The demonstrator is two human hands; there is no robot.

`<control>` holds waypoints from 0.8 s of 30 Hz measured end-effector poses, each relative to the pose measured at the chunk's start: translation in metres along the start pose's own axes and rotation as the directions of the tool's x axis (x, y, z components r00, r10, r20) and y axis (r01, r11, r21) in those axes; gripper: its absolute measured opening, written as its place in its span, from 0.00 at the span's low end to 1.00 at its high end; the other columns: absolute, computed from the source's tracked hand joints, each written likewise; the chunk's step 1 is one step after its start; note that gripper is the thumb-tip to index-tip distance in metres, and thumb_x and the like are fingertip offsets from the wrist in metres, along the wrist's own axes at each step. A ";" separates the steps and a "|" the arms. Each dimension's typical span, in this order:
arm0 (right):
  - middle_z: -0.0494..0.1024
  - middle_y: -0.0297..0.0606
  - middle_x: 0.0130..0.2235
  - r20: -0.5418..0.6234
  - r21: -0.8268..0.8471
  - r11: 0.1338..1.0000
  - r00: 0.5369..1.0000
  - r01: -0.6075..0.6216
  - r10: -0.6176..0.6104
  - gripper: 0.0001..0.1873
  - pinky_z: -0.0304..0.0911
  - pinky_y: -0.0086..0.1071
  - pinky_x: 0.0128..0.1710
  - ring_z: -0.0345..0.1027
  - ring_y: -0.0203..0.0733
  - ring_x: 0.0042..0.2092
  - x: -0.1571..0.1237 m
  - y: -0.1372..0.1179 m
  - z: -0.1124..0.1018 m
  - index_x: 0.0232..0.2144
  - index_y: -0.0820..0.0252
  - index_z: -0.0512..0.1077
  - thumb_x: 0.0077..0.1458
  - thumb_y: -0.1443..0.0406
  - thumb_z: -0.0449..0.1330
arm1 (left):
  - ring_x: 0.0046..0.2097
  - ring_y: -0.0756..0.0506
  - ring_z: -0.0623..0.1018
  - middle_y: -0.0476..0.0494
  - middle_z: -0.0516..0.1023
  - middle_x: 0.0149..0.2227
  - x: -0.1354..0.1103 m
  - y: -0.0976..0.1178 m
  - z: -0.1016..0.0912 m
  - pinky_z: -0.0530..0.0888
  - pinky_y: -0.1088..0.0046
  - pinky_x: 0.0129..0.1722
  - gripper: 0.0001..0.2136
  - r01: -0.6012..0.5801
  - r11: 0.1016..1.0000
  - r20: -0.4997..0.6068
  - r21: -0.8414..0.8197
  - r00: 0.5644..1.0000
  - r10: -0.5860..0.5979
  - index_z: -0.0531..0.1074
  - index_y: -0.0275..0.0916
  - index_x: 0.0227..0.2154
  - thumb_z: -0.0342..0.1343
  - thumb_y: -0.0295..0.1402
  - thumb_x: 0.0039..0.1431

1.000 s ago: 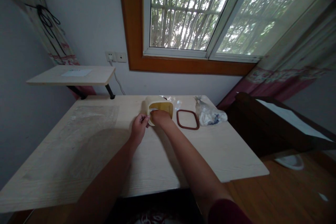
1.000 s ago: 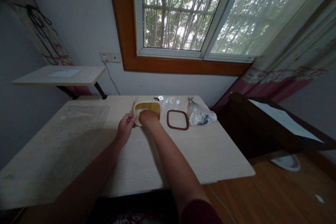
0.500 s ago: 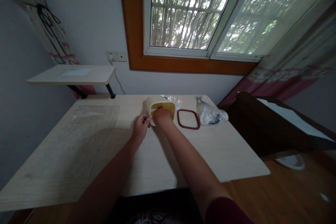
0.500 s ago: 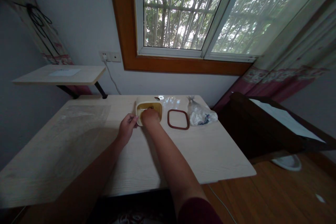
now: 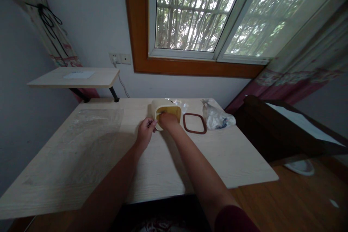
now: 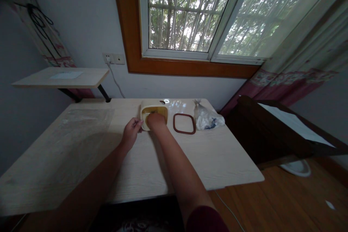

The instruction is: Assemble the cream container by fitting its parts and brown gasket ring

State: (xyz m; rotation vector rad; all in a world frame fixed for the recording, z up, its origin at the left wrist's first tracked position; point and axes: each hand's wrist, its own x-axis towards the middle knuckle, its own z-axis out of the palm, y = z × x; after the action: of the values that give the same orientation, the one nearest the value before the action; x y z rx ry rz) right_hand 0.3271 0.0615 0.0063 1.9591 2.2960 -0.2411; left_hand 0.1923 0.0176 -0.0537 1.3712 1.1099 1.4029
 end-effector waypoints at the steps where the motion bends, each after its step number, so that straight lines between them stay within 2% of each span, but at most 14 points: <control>1: 0.79 0.63 0.51 -0.005 0.005 1.000 1.000 0.010 -0.010 0.21 0.70 0.43 0.51 0.75 0.58 0.53 0.000 0.001 0.001 0.51 0.71 0.77 0.67 0.65 0.50 | 0.25 0.50 0.70 0.52 0.70 0.21 0.000 0.000 0.000 0.66 0.75 0.27 0.14 0.002 1.000 -0.001 -0.004 1.000 -0.002 0.68 0.41 0.28 0.58 0.46 0.60; 14: 0.79 0.49 0.55 -0.027 0.075 0.980 0.983 0.184 -0.182 0.20 0.67 0.36 0.51 0.75 0.50 0.54 0.010 0.004 0.007 0.58 0.57 0.72 0.68 0.62 0.51 | 0.25 0.50 0.70 0.52 0.70 0.22 0.003 -0.003 -0.004 0.66 0.76 0.27 0.14 0.010 1.000 0.016 -0.007 1.000 -0.010 0.68 0.40 0.28 0.57 0.45 0.61; 24: 0.82 0.45 0.49 -0.069 0.106 0.958 0.963 0.268 -0.262 0.19 0.66 0.32 0.45 0.77 0.49 0.50 -0.008 0.008 0.002 0.52 0.55 0.77 0.66 0.59 0.53 | 0.25 0.50 0.70 0.52 0.70 0.21 0.003 -0.007 -0.003 0.66 0.75 0.27 0.15 -0.013 1.000 0.020 -0.014 1.000 0.014 0.68 0.40 0.28 0.58 0.46 0.61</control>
State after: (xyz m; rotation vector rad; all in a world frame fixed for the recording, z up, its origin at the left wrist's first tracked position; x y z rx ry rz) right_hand 0.3357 0.0546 0.0055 1.7189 2.6342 -0.3555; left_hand 0.1889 0.0225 -0.0597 1.3829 1.0780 1.4005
